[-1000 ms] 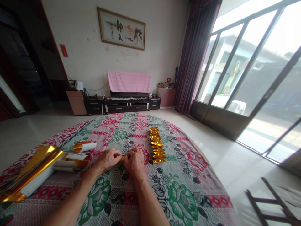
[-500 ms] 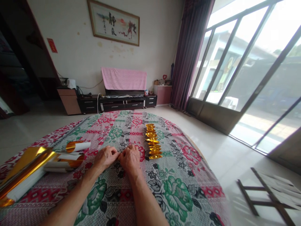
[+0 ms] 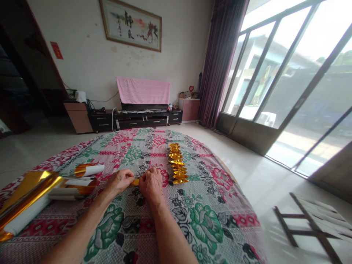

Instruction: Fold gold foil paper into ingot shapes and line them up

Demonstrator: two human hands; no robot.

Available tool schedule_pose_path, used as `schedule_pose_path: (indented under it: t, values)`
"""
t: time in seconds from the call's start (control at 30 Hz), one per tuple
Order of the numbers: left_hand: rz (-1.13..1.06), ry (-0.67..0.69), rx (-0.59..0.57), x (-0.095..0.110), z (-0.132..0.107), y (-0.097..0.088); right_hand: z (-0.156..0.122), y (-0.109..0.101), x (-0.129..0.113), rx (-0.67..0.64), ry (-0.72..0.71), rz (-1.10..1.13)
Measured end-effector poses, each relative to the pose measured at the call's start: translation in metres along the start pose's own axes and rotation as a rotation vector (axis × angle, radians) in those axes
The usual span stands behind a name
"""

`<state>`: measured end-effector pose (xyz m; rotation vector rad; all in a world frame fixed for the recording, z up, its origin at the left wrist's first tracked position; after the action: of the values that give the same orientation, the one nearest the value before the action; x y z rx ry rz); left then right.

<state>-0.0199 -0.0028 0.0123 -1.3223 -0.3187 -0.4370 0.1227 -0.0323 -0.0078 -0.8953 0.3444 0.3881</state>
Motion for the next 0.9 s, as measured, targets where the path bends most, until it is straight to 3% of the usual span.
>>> schedule_pose_path:
  t: [0.73,0.9]
  values:
    - [-0.089,0.012,-0.021,-0.017,0.008,0.001,-0.002,-0.005,0.001,-0.005,-0.038,0.061]
    - [-0.029,0.003,0.059,-0.018,0.005,0.0,-0.002,-0.003,0.002,-0.009,-0.065,0.052]
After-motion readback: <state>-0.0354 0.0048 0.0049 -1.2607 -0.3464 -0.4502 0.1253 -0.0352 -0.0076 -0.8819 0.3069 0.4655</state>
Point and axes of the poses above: each hand's wrist, its own z-axis towards the middle knuckle, its own y-axis out of the palm, x = y × z, the point moved 1 cm from there along z, towards the middle knuckle, and after that the axes turned 9 degrees about x, right-handed, at the moved point
